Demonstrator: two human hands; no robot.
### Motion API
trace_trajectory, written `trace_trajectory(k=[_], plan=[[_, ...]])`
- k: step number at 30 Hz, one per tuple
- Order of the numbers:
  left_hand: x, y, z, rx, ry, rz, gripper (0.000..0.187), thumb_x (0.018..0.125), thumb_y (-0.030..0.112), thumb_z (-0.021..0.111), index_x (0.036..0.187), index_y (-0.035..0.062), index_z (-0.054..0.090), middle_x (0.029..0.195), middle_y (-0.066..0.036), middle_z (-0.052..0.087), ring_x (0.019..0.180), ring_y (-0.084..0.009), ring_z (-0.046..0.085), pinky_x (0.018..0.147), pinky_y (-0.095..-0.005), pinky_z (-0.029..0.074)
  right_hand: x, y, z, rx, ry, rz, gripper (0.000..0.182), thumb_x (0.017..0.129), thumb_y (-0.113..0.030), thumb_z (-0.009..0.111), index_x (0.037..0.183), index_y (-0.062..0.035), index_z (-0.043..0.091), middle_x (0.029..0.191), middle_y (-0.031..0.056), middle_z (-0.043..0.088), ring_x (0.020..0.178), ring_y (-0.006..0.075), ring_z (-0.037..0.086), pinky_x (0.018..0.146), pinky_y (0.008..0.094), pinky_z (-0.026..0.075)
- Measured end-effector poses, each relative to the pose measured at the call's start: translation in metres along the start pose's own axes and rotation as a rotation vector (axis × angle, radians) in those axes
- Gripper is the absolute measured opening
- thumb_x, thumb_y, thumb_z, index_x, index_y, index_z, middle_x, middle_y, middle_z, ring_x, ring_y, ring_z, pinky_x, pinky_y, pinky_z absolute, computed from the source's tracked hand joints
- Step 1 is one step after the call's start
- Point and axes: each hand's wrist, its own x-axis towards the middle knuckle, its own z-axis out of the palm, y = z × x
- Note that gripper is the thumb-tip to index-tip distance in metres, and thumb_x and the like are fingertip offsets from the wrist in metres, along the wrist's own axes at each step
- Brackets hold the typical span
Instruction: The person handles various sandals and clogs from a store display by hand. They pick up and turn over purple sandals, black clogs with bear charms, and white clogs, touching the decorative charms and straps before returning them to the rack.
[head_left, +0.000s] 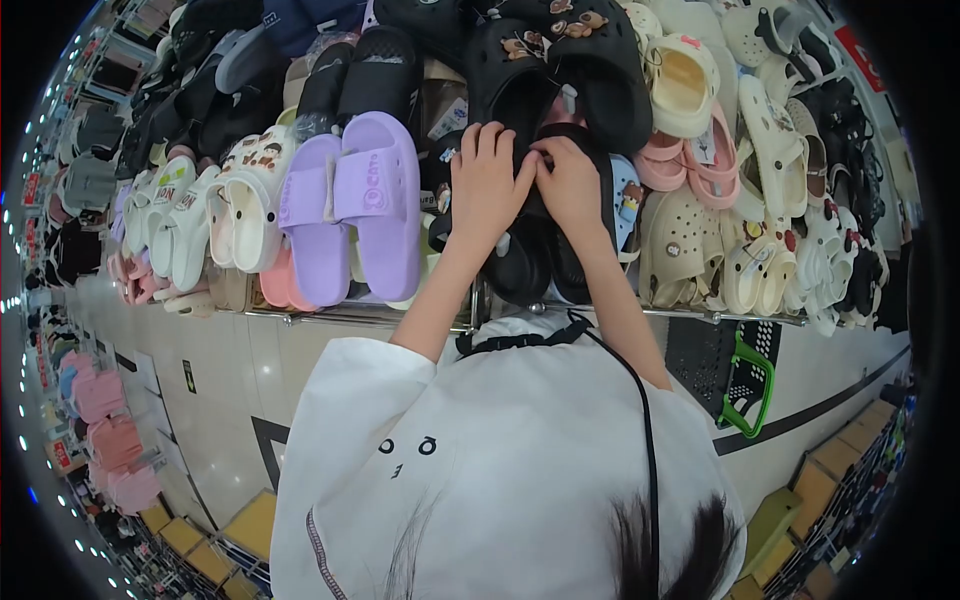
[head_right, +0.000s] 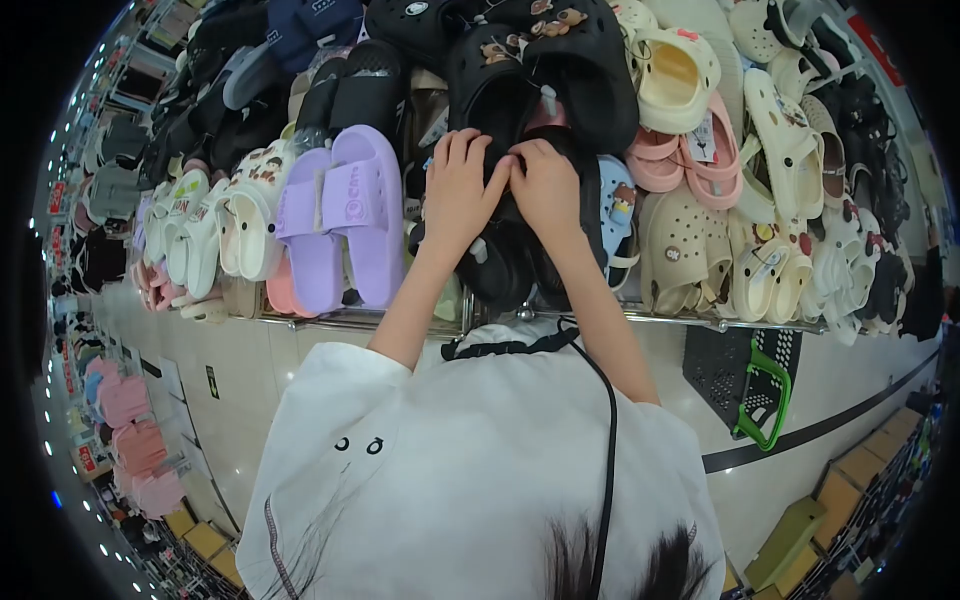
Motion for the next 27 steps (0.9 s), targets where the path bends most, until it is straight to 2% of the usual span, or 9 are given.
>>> trace_trajectory(k=[4, 7, 12, 14, 19, 21, 24, 25, 27], plan=[[0.001, -0.002, 0.003, 0.185, -0.040, 0.096, 0.031, 0.082, 0.025, 0.060, 0.105, 0.0046, 0.059, 0.113, -0.009, 0.053, 0.118, -0.0327, 0.043, 0.087, -0.0470, 0.042, -0.012, -0.006, -0.034, 0.003, 0.025, -0.077, 0.020, 0.077, -0.013, 0.067, 0.095, -0.0044, 0.065, 0.099, 0.0111, 0.064, 0.089, 0.0291, 0.061, 0.079, 0.0370, 0.046], [0.002, -0.001, 0.006, 0.245, -0.099, 0.100, 0.028, 0.082, 0.026, 0.060, 0.100, 0.0046, 0.061, 0.112, -0.009, 0.053, 0.118, -0.0342, 0.042, 0.086, -0.0481, 0.043, -0.044, -0.003, -0.054, -0.070, -0.135, -0.215, 0.047, 0.073, -0.022, 0.072, 0.116, -0.0117, 0.056, 0.127, 0.0087, 0.048, 0.118, 0.0347, 0.045, 0.096, 0.0470, 0.035], [0.002, 0.003, 0.006, 0.266, -0.120, 0.098, 0.025, 0.082, 0.025, 0.059, 0.094, 0.0042, 0.062, 0.110, -0.009, 0.053, 0.117, -0.0352, 0.042, 0.085, -0.0478, 0.043, -0.081, 0.008, -0.053, -0.048, -0.078, 0.007, 0.057, 0.077, -0.017, 0.067, 0.129, -0.0080, 0.045, 0.130, 0.0179, 0.043, 0.117, 0.0396, 0.045, 0.097, 0.0454, 0.038], [0.000, 0.001, 0.008, 0.264, -0.107, 0.117, 0.024, 0.083, 0.026, 0.059, 0.093, 0.0041, 0.063, 0.109, -0.009, 0.054, 0.117, -0.0358, 0.042, 0.085, -0.0480, 0.043, -0.089, 0.021, -0.043, -0.146, 0.082, 0.378, 0.053, 0.082, -0.015, 0.064, 0.131, -0.0059, 0.044, 0.128, 0.0216, 0.045, 0.109, 0.0396, 0.051, 0.092, 0.0399, 0.043], [0.000, 0.002, 0.002, 0.124, 0.011, 0.113, 0.022, 0.082, 0.021, 0.060, 0.096, 0.0046, 0.062, 0.107, -0.010, 0.056, 0.111, -0.0344, 0.047, 0.086, -0.0460, 0.043, -0.093, 0.035, -0.049, -0.017, 0.069, 0.323, 0.051, 0.086, -0.016, 0.061, 0.132, -0.0037, 0.042, 0.119, 0.0215, 0.054, 0.094, 0.0276, 0.059, 0.079, 0.0302, 0.047], [0.001, 0.001, -0.008, -0.046, 0.072, 0.084, 0.021, 0.082, 0.019, 0.061, 0.097, 0.0050, 0.061, 0.107, -0.010, 0.056, 0.109, -0.0328, 0.048, 0.085, -0.0439, 0.042, -0.097, 0.030, -0.054, 0.188, 0.033, 0.460, 0.051, 0.087, -0.014, 0.062, 0.133, -0.0049, 0.042, 0.118, 0.0175, 0.056, 0.094, 0.0192, 0.058, 0.079, 0.0254, 0.046], [-0.007, 0.003, -0.035, -0.184, 0.186, 0.022, 0.032, 0.078, 0.020, 0.065, 0.105, 0.0046, 0.057, 0.107, -0.011, 0.055, 0.104, -0.0309, 0.051, 0.086, -0.0411, 0.041, -0.111, 0.022, -0.061, 0.375, 0.065, 0.484, 0.054, 0.085, -0.010, 0.064, 0.134, -0.0066, 0.041, 0.116, 0.0145, 0.056, 0.099, 0.0155, 0.056, 0.082, 0.0250, 0.045], [-0.014, 0.000, -0.039, -0.193, 0.148, -0.015, 0.038, 0.077, 0.023, 0.067, 0.108, 0.0041, 0.056, 0.110, -0.012, 0.054, 0.105, -0.0319, 0.050, 0.087, -0.0414, 0.040, -0.117, 0.024, -0.061, 0.457, 0.104, 0.498, 0.057, 0.080, -0.006, 0.067, 0.132, -0.0038, 0.043, 0.118, 0.0174, 0.055, 0.104, 0.0221, 0.058, 0.085, 0.0296, 0.046], [-0.034, -0.009, -0.040, -0.201, 0.118, -0.050, 0.044, 0.076, 0.027, 0.069, 0.110, 0.0036, 0.055, 0.112, -0.013, 0.053, 0.106, -0.0329, 0.050, 0.088, -0.0416, 0.040, -0.122, 0.008, -0.072, 0.473, 0.108, 0.531, 0.058, 0.079, -0.005, 0.068, 0.132, -0.0038, 0.043, 0.119, 0.0173, 0.054, 0.103, 0.0211, 0.057, 0.085, 0.0291, 0.046]])
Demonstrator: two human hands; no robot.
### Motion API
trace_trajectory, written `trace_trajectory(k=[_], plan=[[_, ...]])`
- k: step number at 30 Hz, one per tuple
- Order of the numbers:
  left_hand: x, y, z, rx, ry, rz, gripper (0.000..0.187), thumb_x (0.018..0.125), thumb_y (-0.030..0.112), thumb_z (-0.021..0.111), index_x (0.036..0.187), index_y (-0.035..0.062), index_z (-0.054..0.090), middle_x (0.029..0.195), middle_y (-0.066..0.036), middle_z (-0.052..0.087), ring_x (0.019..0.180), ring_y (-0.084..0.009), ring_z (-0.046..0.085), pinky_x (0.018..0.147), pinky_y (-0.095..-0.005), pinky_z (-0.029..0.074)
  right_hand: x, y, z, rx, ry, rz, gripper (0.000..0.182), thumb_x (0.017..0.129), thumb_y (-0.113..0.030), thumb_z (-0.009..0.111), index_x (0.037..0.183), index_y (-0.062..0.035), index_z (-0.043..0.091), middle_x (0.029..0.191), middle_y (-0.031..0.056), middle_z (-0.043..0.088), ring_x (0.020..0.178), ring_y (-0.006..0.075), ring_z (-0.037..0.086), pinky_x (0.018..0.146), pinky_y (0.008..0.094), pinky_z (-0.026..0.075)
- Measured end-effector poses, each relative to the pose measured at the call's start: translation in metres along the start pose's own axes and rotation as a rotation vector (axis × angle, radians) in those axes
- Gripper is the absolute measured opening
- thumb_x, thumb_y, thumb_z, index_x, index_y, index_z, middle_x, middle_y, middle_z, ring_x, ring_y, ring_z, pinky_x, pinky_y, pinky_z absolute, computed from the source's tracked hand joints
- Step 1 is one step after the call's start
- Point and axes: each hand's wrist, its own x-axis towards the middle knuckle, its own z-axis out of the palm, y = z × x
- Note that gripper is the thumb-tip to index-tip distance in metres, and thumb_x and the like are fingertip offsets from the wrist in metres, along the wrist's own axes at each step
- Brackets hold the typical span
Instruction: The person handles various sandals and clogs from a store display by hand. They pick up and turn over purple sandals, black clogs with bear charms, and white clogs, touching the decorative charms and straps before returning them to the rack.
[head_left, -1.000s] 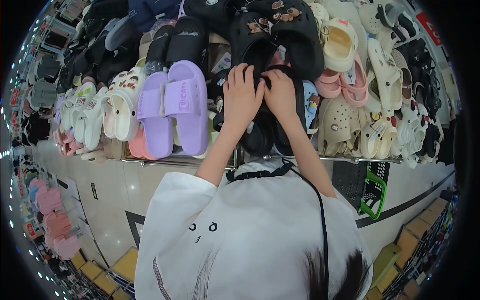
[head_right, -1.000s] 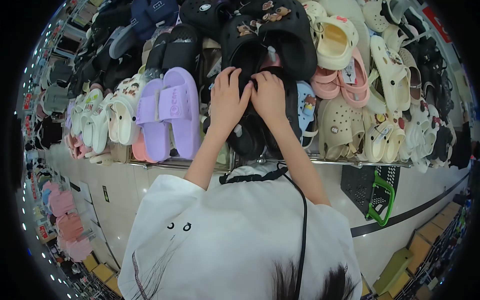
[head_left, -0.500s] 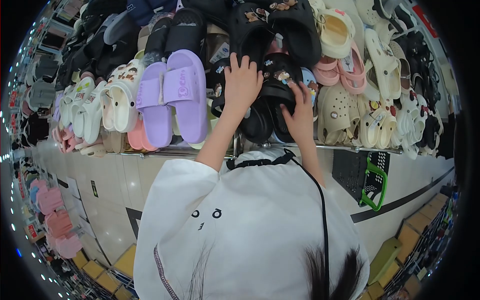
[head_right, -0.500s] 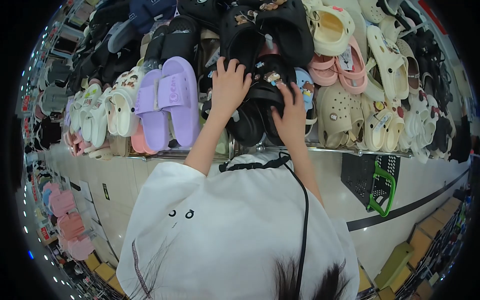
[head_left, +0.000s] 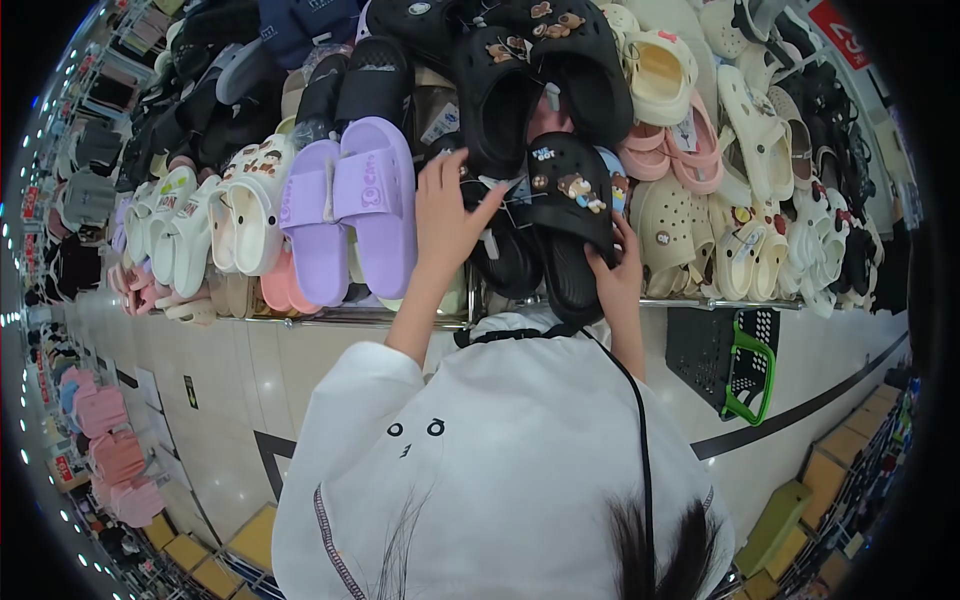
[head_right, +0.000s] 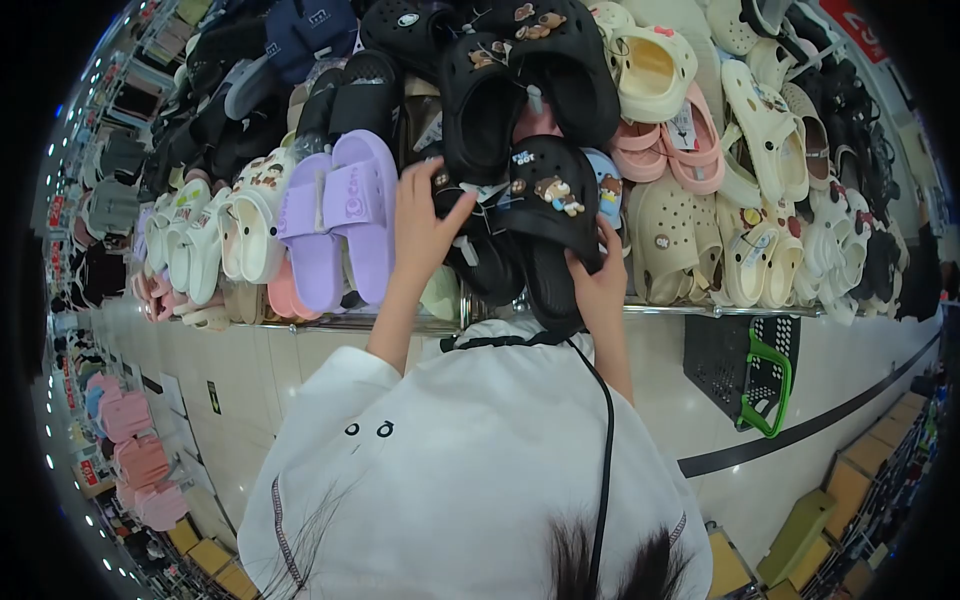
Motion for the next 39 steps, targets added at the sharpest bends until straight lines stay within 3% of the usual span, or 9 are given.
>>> trace_trajectory(k=[3, 9, 15, 18, 24, 29, 32, 34, 39], plan=[[-0.032, -0.016, -0.007, -0.097, -0.207, -0.059, 0.064, 0.072, 0.033, 0.076, 0.121, 0.0035, 0.049, 0.123, -0.015, 0.047, 0.115, -0.0349, 0.046, 0.095, -0.0421, 0.039, -0.011, -0.017, -0.002, 0.030, 0.016, 0.020, 0.064, 0.074, -0.001, 0.070, 0.132, -0.0048, 0.043, 0.123, 0.0147, 0.052, 0.099, 0.0181, 0.058, 0.084, 0.0275, 0.046], [-0.045, -0.009, -0.019, -0.304, -0.178, -0.218, 0.072, 0.065, 0.031, 0.082, 0.124, 0.0052, 0.050, 0.130, -0.014, 0.043, 0.122, -0.0327, 0.043, 0.102, -0.0408, 0.036, -0.014, -0.039, -0.004, 0.114, 0.002, -0.085, 0.069, 0.066, 0.008, 0.070, 0.129, -0.0054, 0.047, 0.123, 0.0094, 0.052, 0.105, 0.0171, 0.055, 0.090, 0.0280, 0.044], [-0.036, -0.005, -0.017, -0.217, -0.166, -0.058, 0.051, 0.066, 0.018, 0.079, 0.110, 0.0047, 0.058, 0.118, -0.011, 0.053, 0.113, -0.0298, 0.049, 0.096, -0.0373, 0.039, -0.006, -0.047, -0.003, -0.204, 0.091, -0.546, 0.069, 0.061, 0.007, 0.072, 0.126, -0.0061, 0.051, 0.122, 0.0120, 0.052, 0.113, 0.0249, 0.053, 0.094, 0.0329, 0.043], [-0.026, -0.005, -0.007, -0.185, -0.055, -0.072, 0.036, 0.068, 0.024, 0.077, 0.094, 0.0059, 0.062, 0.099, -0.008, 0.058, 0.096, -0.0293, 0.053, 0.083, -0.0389, 0.042, 0.000, -0.040, -0.002, -0.234, 0.105, -0.564, 0.070, 0.060, 0.004, 0.074, 0.126, -0.0067, 0.050, 0.124, 0.0123, 0.051, 0.112, 0.0273, 0.053, 0.092, 0.0332, 0.044], [-0.009, -0.019, 0.009, -0.147, -0.071, -0.105, 0.029, 0.070, 0.028, 0.075, 0.084, 0.0053, 0.063, 0.088, -0.007, 0.057, 0.083, -0.0275, 0.053, 0.073, -0.0376, 0.042, 0.000, -0.017, 0.008, 0.021, 0.108, -0.096, 0.068, 0.065, 0.000, 0.075, 0.128, -0.0059, 0.048, 0.122, 0.0105, 0.051, 0.107, 0.0225, 0.054, 0.087, 0.0315, 0.045], [0.005, -0.012, 0.012, -0.160, -0.157, -0.148, 0.028, 0.073, 0.029, 0.073, 0.086, 0.0057, 0.063, 0.088, -0.008, 0.057, 0.084, -0.0276, 0.052, 0.074, -0.0379, 0.041, 0.003, -0.011, 0.013, -0.014, 0.033, -0.110, 0.066, 0.068, -0.002, 0.073, 0.129, -0.0050, 0.047, 0.121, 0.0107, 0.050, 0.109, 0.0226, 0.052, 0.089, 0.0318, 0.044], [0.012, 0.000, 0.008, -0.060, -0.132, 0.248, 0.040, 0.075, 0.035, 0.071, 0.102, 0.0073, 0.061, 0.098, -0.009, 0.057, 0.097, -0.0278, 0.053, 0.084, -0.0387, 0.039, 0.008, -0.003, 0.015, -0.176, 0.083, -0.310, 0.063, 0.072, -0.006, 0.072, 0.130, -0.0047, 0.046, 0.123, 0.0095, 0.051, 0.099, 0.0194, 0.055, 0.084, 0.0289, 0.045], [0.016, 0.016, 0.006, -0.096, -0.182, 0.333, 0.045, 0.074, 0.038, 0.071, 0.106, 0.0079, 0.060, 0.102, -0.009, 0.056, 0.101, -0.0279, 0.052, 0.086, -0.0389, 0.039, 0.008, -0.009, 0.016, -0.231, 0.080, -0.345, 0.064, 0.070, -0.003, 0.072, 0.128, -0.0050, 0.047, 0.121, 0.0133, 0.050, 0.112, 0.0282, 0.050, 0.096, 0.0352, 0.040], [0.013, 0.028, 0.025, -0.094, -0.356, 0.472, 0.060, 0.073, 0.047, 0.069, 0.118, 0.0098, 0.055, 0.115, -0.007, 0.052, 0.111, -0.0266, 0.049, 0.091, -0.0407, 0.038, 0.011, -0.013, 0.011, -0.214, 0.035, -0.338, 0.062, 0.071, -0.006, 0.073, 0.128, -0.0067, 0.048, 0.122, 0.0139, 0.049, 0.115, 0.0287, 0.048, 0.097, 0.0363, 0.039]])
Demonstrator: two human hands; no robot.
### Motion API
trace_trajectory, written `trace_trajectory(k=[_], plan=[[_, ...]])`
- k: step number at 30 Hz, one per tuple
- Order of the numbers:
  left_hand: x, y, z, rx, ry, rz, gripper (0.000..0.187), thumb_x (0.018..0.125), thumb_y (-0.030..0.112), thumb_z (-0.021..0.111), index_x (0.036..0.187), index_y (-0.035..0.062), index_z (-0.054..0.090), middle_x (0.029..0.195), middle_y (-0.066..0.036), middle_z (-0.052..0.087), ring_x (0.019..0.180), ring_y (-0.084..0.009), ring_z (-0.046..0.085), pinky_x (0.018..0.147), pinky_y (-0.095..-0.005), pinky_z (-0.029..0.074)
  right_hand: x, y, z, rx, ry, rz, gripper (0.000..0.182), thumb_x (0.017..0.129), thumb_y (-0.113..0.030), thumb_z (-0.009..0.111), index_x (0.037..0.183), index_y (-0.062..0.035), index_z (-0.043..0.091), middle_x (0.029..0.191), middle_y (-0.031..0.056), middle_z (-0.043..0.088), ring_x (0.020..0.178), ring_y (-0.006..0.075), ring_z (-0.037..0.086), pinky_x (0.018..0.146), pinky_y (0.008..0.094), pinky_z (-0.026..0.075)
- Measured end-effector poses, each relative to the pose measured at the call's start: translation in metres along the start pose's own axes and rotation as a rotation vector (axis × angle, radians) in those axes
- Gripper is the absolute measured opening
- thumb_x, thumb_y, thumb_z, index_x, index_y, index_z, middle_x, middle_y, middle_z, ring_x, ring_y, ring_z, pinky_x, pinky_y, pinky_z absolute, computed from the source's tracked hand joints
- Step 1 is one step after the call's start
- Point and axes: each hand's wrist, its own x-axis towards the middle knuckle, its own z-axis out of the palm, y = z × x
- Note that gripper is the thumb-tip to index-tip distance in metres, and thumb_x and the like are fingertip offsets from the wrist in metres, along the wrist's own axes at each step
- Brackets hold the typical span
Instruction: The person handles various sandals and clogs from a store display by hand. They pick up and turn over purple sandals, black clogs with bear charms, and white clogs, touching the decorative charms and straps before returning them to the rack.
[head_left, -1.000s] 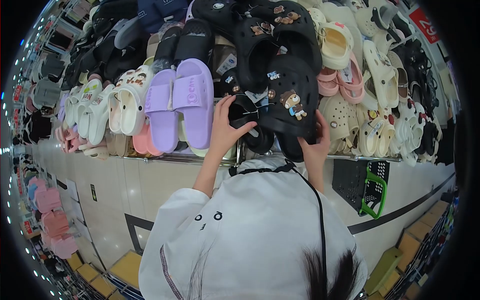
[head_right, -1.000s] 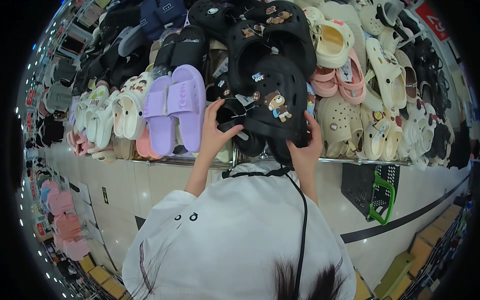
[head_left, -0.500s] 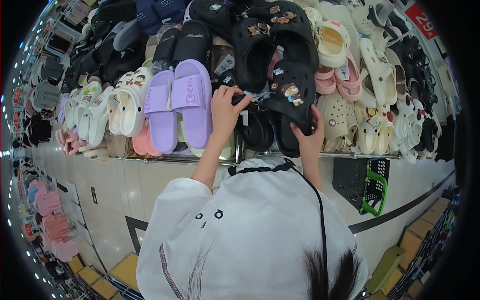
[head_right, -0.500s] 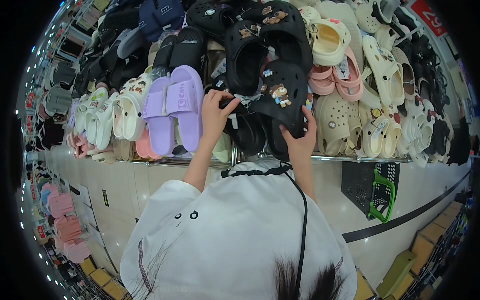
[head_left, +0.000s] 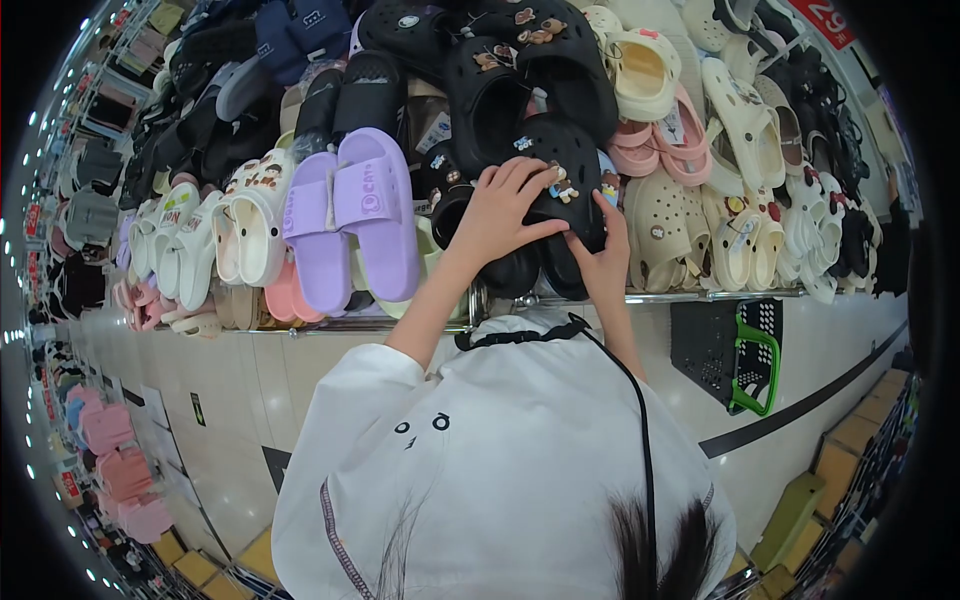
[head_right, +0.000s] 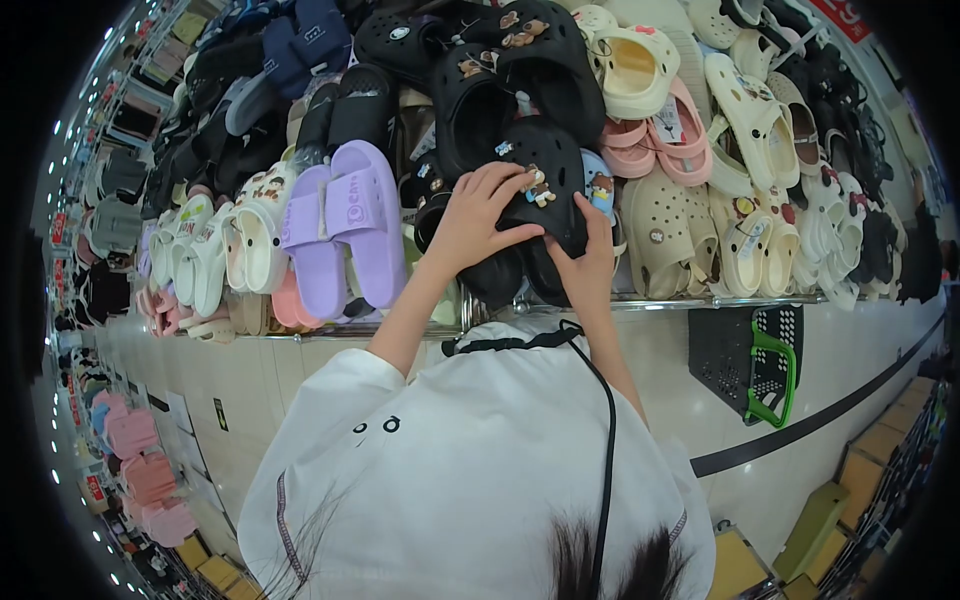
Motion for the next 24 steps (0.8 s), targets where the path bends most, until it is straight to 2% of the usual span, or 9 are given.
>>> trace_trajectory(k=[1, 5, 7, 10, 12, 14, 18, 21, 24], plan=[[-0.001, 0.003, 0.001, -0.051, -0.030, -0.071, 0.061, 0.073, 0.047, 0.069, 0.120, 0.0105, 0.054, 0.118, -0.007, 0.051, 0.112, -0.0265, 0.048, 0.091, -0.0408, 0.038, -0.001, 0.000, -0.001, 0.031, -0.011, 0.016, 0.061, 0.073, -0.009, 0.073, 0.128, -0.0071, 0.048, 0.121, 0.0139, 0.050, 0.115, 0.0290, 0.047, 0.097, 0.0372, 0.038], [-0.002, 0.005, 0.000, -0.084, -0.056, -0.120, 0.060, 0.074, 0.046, 0.069, 0.121, 0.0116, 0.054, 0.120, -0.006, 0.051, 0.113, -0.0269, 0.048, 0.091, -0.0407, 0.039, -0.002, -0.003, -0.003, -0.027, 0.038, -0.056, 0.057, 0.075, -0.017, 0.073, 0.126, -0.0068, 0.050, 0.120, 0.0137, 0.051, 0.116, 0.0293, 0.046, 0.098, 0.0379, 0.037], [-0.005, 0.004, 0.001, -0.079, -0.046, -0.099, 0.059, 0.074, 0.044, 0.069, 0.123, 0.0128, 0.054, 0.121, -0.006, 0.050, 0.113, -0.0273, 0.048, 0.092, -0.0410, 0.039, 0.001, -0.007, -0.004, -0.112, 0.051, -0.184, 0.052, 0.079, -0.020, 0.071, 0.124, -0.0066, 0.051, 0.120, 0.0139, 0.052, 0.116, 0.0292, 0.046, 0.098, 0.0379, 0.037], [-0.007, 0.005, 0.001, -0.054, -0.046, -0.097, 0.057, 0.076, 0.041, 0.068, 0.124, 0.0137, 0.054, 0.123, -0.006, 0.050, 0.114, -0.0274, 0.048, 0.092, -0.0412, 0.039, 0.010, -0.017, 0.005, -0.007, 0.051, -0.241, 0.046, 0.079, -0.017, 0.070, 0.120, -0.0061, 0.054, 0.116, 0.0126, 0.054, 0.115, 0.0289, 0.047, 0.097, 0.0371, 0.037], [-0.009, 0.006, 0.001, -0.048, -0.054, -0.098, 0.055, 0.076, 0.037, 0.068, 0.124, 0.0145, 0.054, 0.125, -0.006, 0.049, 0.115, -0.0277, 0.048, 0.093, -0.0413, 0.039, 0.015, -0.027, 0.011, -0.135, 0.063, -0.281, 0.030, 0.076, -0.013, 0.070, 0.104, -0.0048, 0.063, 0.106, 0.0092, 0.061, 0.105, 0.0290, 0.051, 0.092, 0.0379, 0.039], [-0.010, 0.008, 0.002, -0.040, -0.060, -0.096, 0.053, 0.076, 0.033, 0.069, 0.124, 0.0153, 0.054, 0.128, -0.007, 0.048, 0.116, -0.0281, 0.047, 0.094, -0.0414, 0.039, 0.015, -0.026, 0.013, -0.113, 0.084, -0.279, 0.024, 0.075, -0.011, 0.069, 0.098, -0.0045, 0.065, 0.100, 0.0089, 0.063, 0.098, 0.0275, 0.054, 0.089, 0.0374, 0.041], [-0.013, 0.008, 0.007, 0.045, -0.057, -0.064, 0.048, 0.077, 0.033, 0.067, 0.122, 0.0194, 0.056, 0.128, -0.007, 0.048, 0.115, -0.0273, 0.048, 0.092, -0.0409, 0.039, 0.018, -0.013, 0.005, -0.049, 0.030, -0.334, 0.018, 0.078, -0.009, 0.067, 0.095, -0.0039, 0.066, 0.092, 0.0082, 0.065, 0.094, 0.0248, 0.058, 0.086, 0.0343, 0.044], [-0.012, 0.010, 0.009, 0.043, -0.045, -0.081, 0.049, 0.075, 0.035, 0.068, 0.120, 0.0195, 0.057, 0.127, -0.006, 0.049, 0.114, -0.0272, 0.049, 0.091, -0.0406, 0.040, 0.013, -0.004, -0.001, 0.333, 0.103, 0.003, 0.018, 0.087, -0.007, 0.060, 0.104, -0.0012, 0.063, 0.091, 0.0077, 0.067, 0.091, 0.0171, 0.060, 0.084, 0.0282, 0.044], [-0.012, 0.010, 0.009, 0.041, -0.025, -0.095, 0.047, 0.074, 0.037, 0.069, 0.117, 0.0197, 0.059, 0.126, -0.005, 0.050, 0.113, -0.0270, 0.050, 0.090, -0.0399, 0.041, 0.021, 0.050, -0.001, 0.331, 0.311, 0.172, 0.032, 0.087, -0.016, 0.063, 0.113, 0.0005, 0.056, 0.105, 0.0128, 0.062, 0.095, 0.0187, 0.058, 0.085, 0.0298, 0.044]])
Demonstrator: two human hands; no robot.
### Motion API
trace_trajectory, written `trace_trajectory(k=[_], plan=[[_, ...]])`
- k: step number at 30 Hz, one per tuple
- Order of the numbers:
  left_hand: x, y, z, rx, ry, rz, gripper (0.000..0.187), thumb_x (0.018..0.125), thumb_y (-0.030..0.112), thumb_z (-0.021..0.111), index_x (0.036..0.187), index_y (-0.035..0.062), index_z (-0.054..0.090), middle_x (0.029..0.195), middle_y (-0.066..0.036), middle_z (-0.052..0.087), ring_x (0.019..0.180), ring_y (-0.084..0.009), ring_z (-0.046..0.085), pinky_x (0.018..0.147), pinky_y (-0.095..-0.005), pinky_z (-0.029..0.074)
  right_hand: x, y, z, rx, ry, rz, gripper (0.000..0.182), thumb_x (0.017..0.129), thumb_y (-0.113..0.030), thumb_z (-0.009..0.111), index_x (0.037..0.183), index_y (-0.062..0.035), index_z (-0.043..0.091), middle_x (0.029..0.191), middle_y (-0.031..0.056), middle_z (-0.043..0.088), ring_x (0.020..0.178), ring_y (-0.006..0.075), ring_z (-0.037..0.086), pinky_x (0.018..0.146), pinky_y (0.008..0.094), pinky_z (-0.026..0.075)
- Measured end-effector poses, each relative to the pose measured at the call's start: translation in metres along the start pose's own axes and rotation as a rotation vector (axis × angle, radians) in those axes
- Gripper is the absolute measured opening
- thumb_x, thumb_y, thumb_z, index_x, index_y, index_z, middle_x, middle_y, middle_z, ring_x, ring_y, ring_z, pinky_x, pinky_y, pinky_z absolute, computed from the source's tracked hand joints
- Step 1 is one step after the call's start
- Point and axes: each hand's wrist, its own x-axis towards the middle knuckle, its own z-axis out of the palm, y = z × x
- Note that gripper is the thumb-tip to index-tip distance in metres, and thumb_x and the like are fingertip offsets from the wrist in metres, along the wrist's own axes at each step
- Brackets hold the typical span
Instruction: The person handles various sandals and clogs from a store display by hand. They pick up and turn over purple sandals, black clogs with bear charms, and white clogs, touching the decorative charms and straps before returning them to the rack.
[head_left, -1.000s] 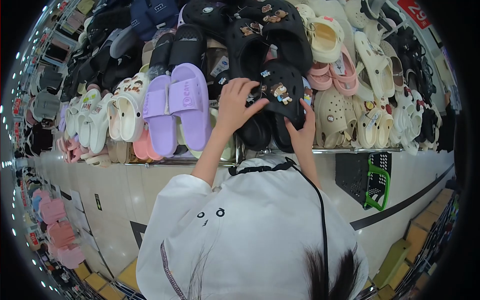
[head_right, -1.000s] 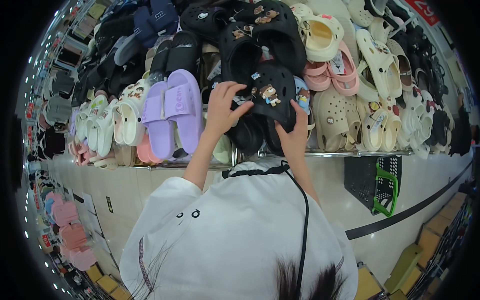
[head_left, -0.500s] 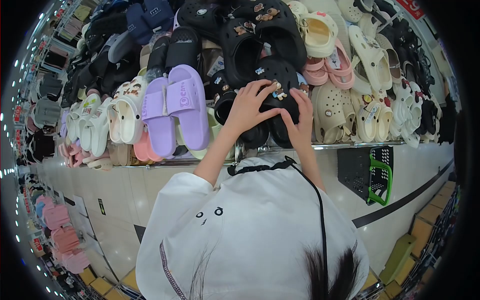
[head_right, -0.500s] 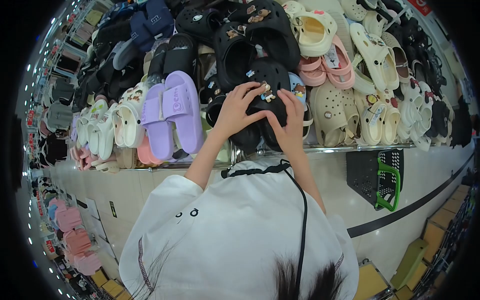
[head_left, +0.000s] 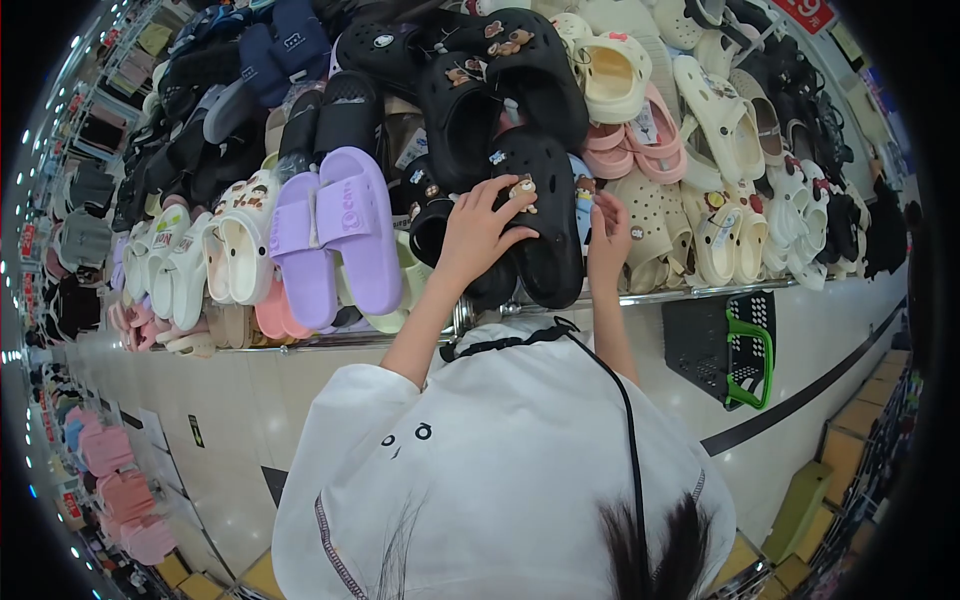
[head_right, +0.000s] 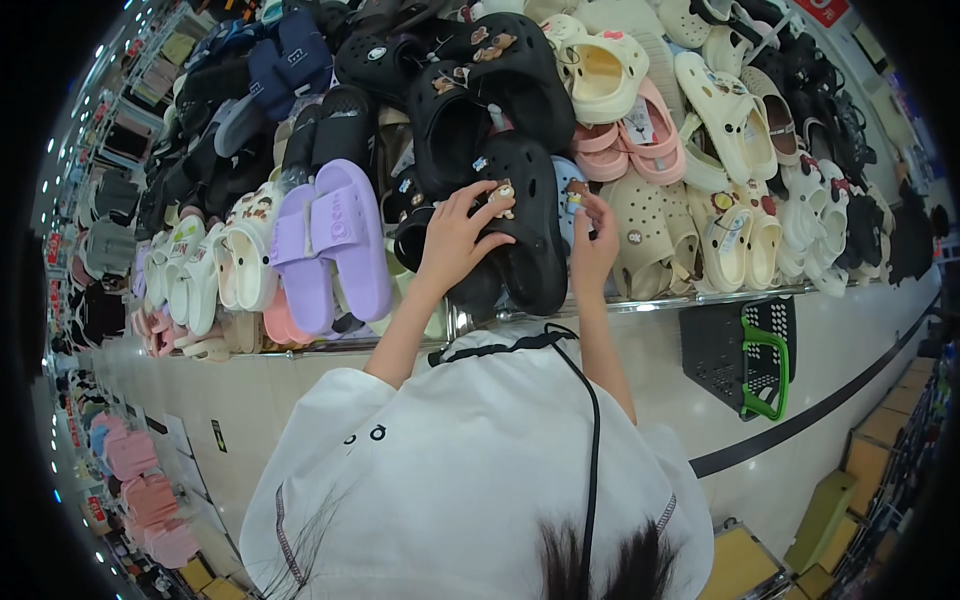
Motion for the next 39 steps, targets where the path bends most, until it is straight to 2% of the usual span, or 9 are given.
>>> trace_trajectory(k=[6, 10, 15, 18, 20, 22, 26, 28, 39], plan=[[0.001, 0.001, 0.000, -0.001, 0.014, -0.018, 0.045, 0.073, 0.036, 0.069, 0.113, 0.0191, 0.060, 0.124, -0.005, 0.051, 0.111, -0.0264, 0.051, 0.089, -0.0391, 0.042, 0.031, 0.080, -0.010, -0.515, -0.133, -0.082, 0.054, 0.076, -0.027, 0.074, 0.117, 0.0007, 0.052, 0.105, 0.0157, 0.053, 0.088, 0.0267, 0.056, 0.079, 0.0341, 0.046], [0.001, 0.001, 0.000, 0.001, 0.021, -0.017, 0.045, 0.073, 0.037, 0.070, 0.112, 0.0196, 0.060, 0.122, -0.004, 0.051, 0.110, -0.0260, 0.051, 0.088, -0.0390, 0.043, 0.032, 0.055, -0.008, -0.556, -0.150, -0.069, 0.052, 0.075, -0.025, 0.075, 0.115, 0.0005, 0.054, 0.100, 0.0155, 0.052, 0.086, 0.0277, 0.056, 0.077, 0.0350, 0.046], [0.001, 0.003, 0.000, -0.011, 0.003, -0.029, 0.045, 0.072, 0.035, 0.070, 0.113, 0.0190, 0.060, 0.124, -0.004, 0.051, 0.110, -0.0259, 0.051, 0.088, -0.0380, 0.042, 0.024, 0.052, -0.023, -0.430, -0.227, -0.108, 0.035, 0.078, -0.016, 0.072, 0.107, 0.0001, 0.059, 0.098, 0.0140, 0.054, 0.085, 0.0254, 0.057, 0.075, 0.0343, 0.047], [0.000, 0.003, -0.001, -0.002, 0.013, -0.027, 0.045, 0.072, 0.035, 0.071, 0.113, 0.0191, 0.060, 0.123, -0.004, 0.051, 0.110, -0.0257, 0.052, 0.087, -0.0377, 0.043, 0.016, 0.051, -0.037, -0.308, -0.090, -0.198, 0.031, 0.079, -0.011, 0.069, 0.106, 0.0003, 0.060, 0.100, 0.0134, 0.055, 0.086, 0.0255, 0.056, 0.078, 0.0348, 0.046], [0.000, 0.002, 0.001, -0.001, 0.012, -0.035, 0.046, 0.071, 0.034, 0.071, 0.113, 0.0190, 0.060, 0.123, -0.004, 0.051, 0.109, -0.0255, 0.052, 0.086, -0.0377, 0.043, 0.015, 0.051, -0.056, -0.485, -0.009, -0.189, 0.032, 0.078, -0.007, 0.068, 0.108, -0.0005, 0.059, 0.102, 0.0133, 0.056, 0.091, 0.0263, 0.056, 0.083, 0.0349, 0.045], [-0.001, 0.002, 0.001, -0.012, -0.001, -0.034, 0.047, 0.071, 0.034, 0.071, 0.114, 0.0189, 0.060, 0.124, -0.003, 0.051, 0.109, -0.0256, 0.052, 0.087, -0.0381, 0.043, 0.011, 0.052, -0.073, -0.546, 0.284, -0.028, 0.036, 0.076, -0.005, 0.068, 0.111, -0.0015, 0.058, 0.104, 0.0132, 0.055, 0.096, 0.0267, 0.054, 0.086, 0.0354, 0.044], [0.000, 0.004, 0.000, -0.003, 0.007, -0.044, 0.048, 0.071, 0.033, 0.071, 0.115, 0.0183, 0.060, 0.124, -0.004, 0.051, 0.110, -0.0259, 0.052, 0.087, -0.0388, 0.042, 0.006, 0.051, -0.103, -0.614, 0.219, -0.049, 0.041, 0.074, -0.006, 0.071, 0.113, -0.0033, 0.057, 0.107, 0.0128, 0.053, 0.099, 0.0271, 0.053, 0.088, 0.0360, 0.042], [-0.001, 0.003, 0.001, 0.009, 0.006, -0.049, 0.048, 0.071, 0.033, 0.071, 0.115, 0.0178, 0.060, 0.124, -0.004, 0.052, 0.109, -0.0260, 0.052, 0.088, -0.0388, 0.043, 0.003, 0.054, -0.109, -0.770, 0.078, -0.262, 0.041, 0.071, -0.008, 0.073, 0.110, -0.0051, 0.059, 0.108, 0.0114, 0.052, 0.101, 0.0280, 0.050, 0.088, 0.0384, 0.041], [0.000, 0.003, 0.001, 0.017, 0.015, -0.038, 0.048, 0.070, 0.031, 0.072, 0.114, 0.0175, 0.059, 0.123, -0.004, 0.052, 0.109, -0.0267, 0.053, 0.087, -0.0391, 0.043, 0.014, 0.067, -0.097, -0.807, 0.187, -0.218, 0.030, 0.065, -0.010, 0.077, 0.091, -0.0065, 0.063, 0.103, 0.0094, 0.052, 0.100, 0.0292, 0.049, 0.086, 0.0394, 0.040]])
